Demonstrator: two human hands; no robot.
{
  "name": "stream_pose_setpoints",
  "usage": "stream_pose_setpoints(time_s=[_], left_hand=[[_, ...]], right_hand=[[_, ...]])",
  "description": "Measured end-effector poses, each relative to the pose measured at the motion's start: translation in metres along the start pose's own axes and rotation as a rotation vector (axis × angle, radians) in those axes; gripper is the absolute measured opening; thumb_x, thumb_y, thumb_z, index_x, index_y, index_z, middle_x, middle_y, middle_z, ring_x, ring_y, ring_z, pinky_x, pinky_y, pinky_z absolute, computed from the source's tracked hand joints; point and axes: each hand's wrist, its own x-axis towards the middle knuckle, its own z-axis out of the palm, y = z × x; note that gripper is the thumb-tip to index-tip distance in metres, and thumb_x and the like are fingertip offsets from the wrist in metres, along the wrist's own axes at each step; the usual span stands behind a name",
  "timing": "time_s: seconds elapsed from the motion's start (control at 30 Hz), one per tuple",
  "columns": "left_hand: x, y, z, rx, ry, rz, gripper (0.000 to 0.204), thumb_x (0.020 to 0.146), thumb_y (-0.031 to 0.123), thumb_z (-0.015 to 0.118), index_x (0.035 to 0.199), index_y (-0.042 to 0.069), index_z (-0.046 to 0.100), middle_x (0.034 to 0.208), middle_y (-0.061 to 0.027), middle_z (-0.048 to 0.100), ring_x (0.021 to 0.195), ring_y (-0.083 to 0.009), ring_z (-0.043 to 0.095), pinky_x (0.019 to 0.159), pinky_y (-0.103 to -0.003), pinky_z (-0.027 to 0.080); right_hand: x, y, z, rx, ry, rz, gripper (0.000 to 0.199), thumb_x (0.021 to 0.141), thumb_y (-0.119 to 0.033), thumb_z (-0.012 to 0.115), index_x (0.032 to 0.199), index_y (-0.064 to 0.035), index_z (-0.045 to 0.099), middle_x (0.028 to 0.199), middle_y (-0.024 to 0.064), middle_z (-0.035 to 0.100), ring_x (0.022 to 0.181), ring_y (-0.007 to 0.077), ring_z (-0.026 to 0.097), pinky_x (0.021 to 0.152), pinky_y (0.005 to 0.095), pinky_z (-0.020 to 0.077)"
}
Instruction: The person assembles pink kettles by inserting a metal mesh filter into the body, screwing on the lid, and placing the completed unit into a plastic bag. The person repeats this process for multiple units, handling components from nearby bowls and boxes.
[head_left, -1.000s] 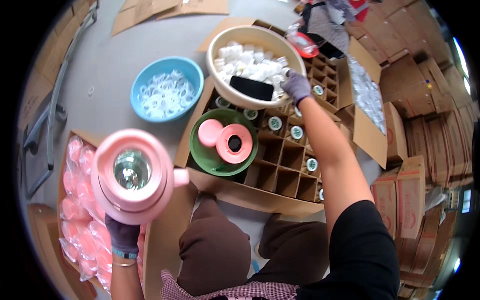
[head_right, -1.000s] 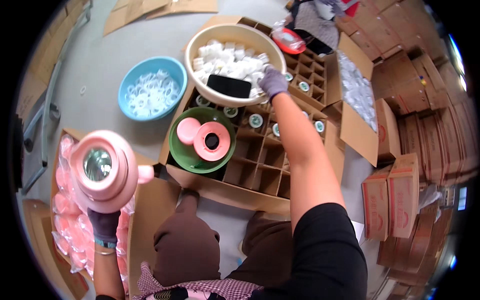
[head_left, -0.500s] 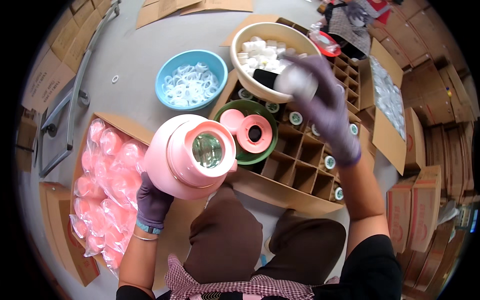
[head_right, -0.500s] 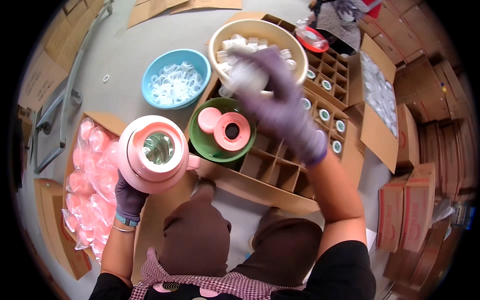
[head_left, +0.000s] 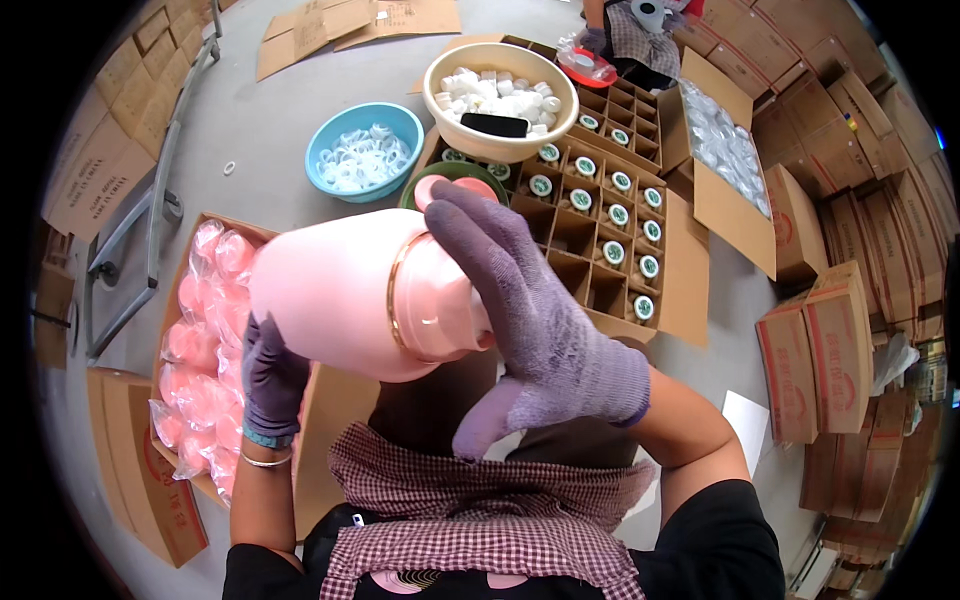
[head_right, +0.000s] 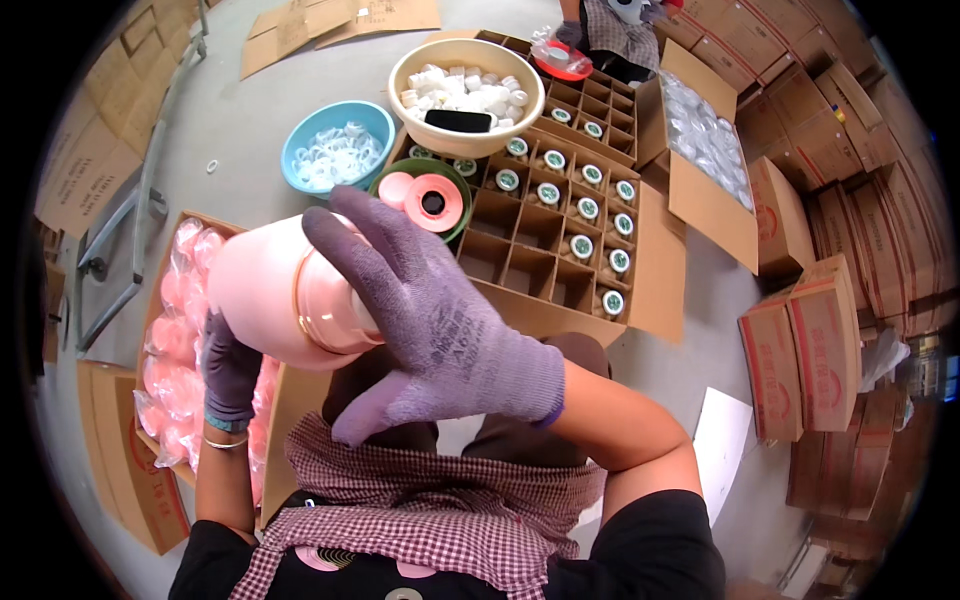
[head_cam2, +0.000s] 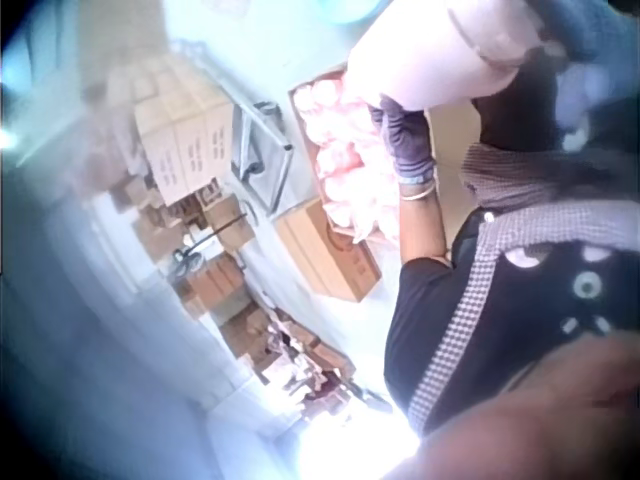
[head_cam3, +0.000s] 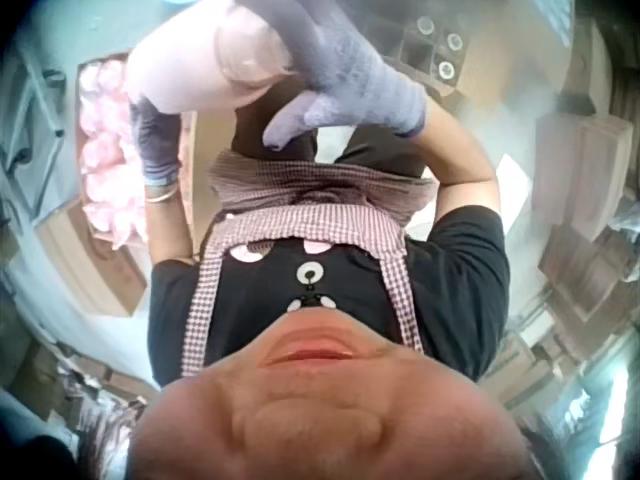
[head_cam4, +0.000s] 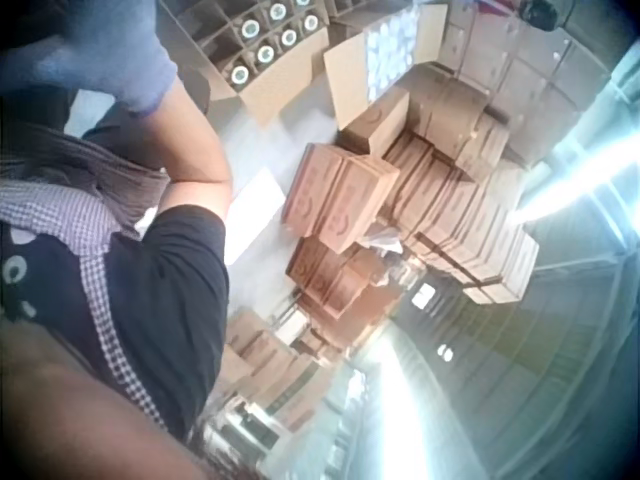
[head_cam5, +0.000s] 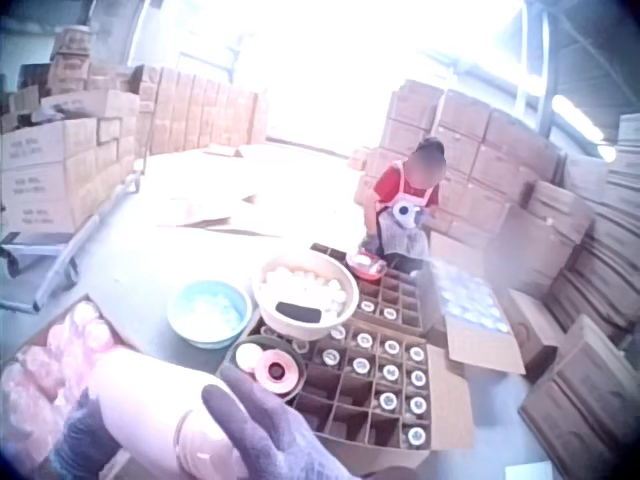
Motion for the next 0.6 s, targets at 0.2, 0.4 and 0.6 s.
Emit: stream_pose_setpoints(time_s=[0.2, 0.4, 0.6], left_hand=[[-0.04, 0.026, -0.073, 0.044, 0.144, -0.049, 0.044, 0.107, 0.02, 0.054, 0.147, 0.003, 0.046, 0.146, -0.0099, 0.055, 0.132, -0.0228, 0.055, 0.112, -0.041, 0.044], [-0.072, 0.014, -0.136, -0.185, 0.309, -0.113, 0.048, 0.109, 0.028, 0.052, 0.15, 0.004, 0.046, 0.152, -0.0078, 0.051, 0.14, -0.0235, 0.048, 0.119, -0.043, 0.037], [-0.058, -0.025, -0.145, -0.324, 0.448, -0.204, 0.055, 0.106, 0.033, 0.057, 0.15, 0.001, 0.046, 0.156, -0.0105, 0.049, 0.144, -0.0269, 0.043, 0.123, -0.046, 0.03]], right_hand=[[-0.012, 0.045, 0.037, 0.708, -0.027, 0.27, 0.089, 0.085, -0.044, 0.076, 0.154, -0.0042, 0.036, 0.143, 0.0208, 0.046, 0.136, 0.0327, 0.047, 0.112, 0.0413, 0.0392], [-0.004, 0.276, 0.055, -0.115, -0.047, 0.801, 0.061, 0.081, -0.043, 0.077, 0.127, -0.0057, 0.064, 0.116, 0.0151, 0.068, 0.112, 0.0274, 0.065, 0.097, 0.0403, 0.0512], [0.057, 0.361, 0.144, -0.879, -0.392, 0.59, 0.084, 0.063, -0.041, 0.085, 0.14, -0.0214, 0.055, 0.129, 0.0143, 0.059, 0.123, 0.034, 0.057, 0.105, 0.0532, 0.039]])
